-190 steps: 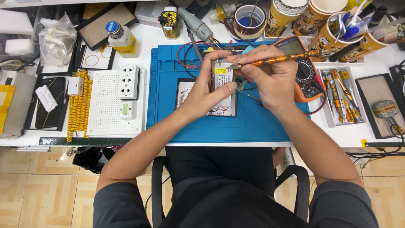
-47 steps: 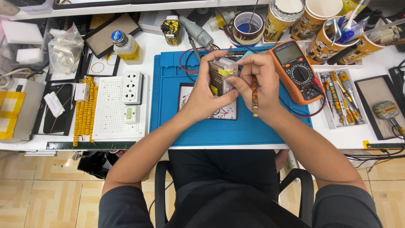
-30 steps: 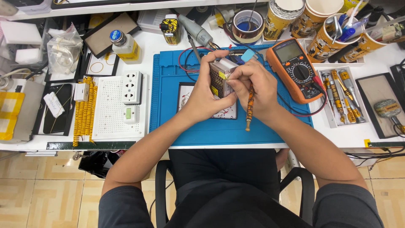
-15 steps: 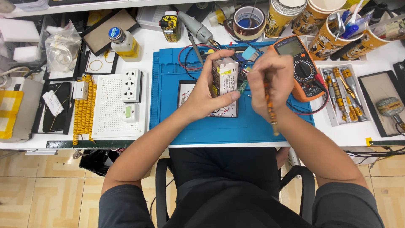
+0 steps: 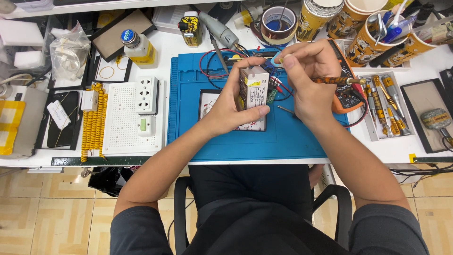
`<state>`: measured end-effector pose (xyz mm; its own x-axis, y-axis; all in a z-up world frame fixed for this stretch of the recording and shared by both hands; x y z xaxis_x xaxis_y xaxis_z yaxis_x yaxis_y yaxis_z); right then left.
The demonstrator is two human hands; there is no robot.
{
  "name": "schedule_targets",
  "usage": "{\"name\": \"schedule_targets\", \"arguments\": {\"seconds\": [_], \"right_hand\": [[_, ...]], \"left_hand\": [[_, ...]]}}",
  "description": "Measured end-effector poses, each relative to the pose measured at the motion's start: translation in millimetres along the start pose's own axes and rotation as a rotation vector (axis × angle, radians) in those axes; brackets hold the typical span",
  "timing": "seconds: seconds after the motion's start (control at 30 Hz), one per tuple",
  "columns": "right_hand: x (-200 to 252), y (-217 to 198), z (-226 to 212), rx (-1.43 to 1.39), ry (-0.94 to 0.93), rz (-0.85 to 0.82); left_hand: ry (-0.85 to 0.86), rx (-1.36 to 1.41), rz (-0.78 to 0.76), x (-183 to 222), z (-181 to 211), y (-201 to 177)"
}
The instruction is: Disassembling and inspecting an electronic power supply unit using a screwdriver and multimeter
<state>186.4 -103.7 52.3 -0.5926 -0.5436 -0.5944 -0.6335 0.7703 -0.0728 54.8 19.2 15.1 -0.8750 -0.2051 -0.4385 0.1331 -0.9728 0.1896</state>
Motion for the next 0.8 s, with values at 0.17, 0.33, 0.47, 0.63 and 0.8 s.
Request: {"name": "schedule_targets", "arguments": {"seconds": [0.17, 0.33, 0.47, 0.63, 0.8], "right_hand": [[-2, 3, 8, -0.018, 0.008, -0.022], [-7, 2, 18, -0.051, 0.118, 0.029], [-8, 9, 28, -0.065, 0.215, -0.049], [-5, 17, 40, -0.132, 0.257, -0.104], [0, 23, 53, 0.069, 0.212, -0.244]], "left_hand": [[-0.001, 0.001, 0.034, -2, -4, -6], [0.011, 0.041, 0.065, -5, -8, -14], [-0.011, 0.141, 0.141, -7, -18, -24], [-0.032, -0.051, 0.225, -12, -31, -41], [-0.134, -0.235, 0.173, -8, -43, -30]]}}
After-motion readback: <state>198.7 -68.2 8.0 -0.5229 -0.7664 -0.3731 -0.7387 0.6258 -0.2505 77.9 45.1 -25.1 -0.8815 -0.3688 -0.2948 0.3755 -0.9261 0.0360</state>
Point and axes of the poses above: each hand's wrist, its own x-axis away from the middle knuckle, its own y-axis out of the palm, z = x × y, the point moved 6 cm from there along -x, towards the middle knuckle, and after that the axes turned 11 degrees about x, right-handed, at the moved point
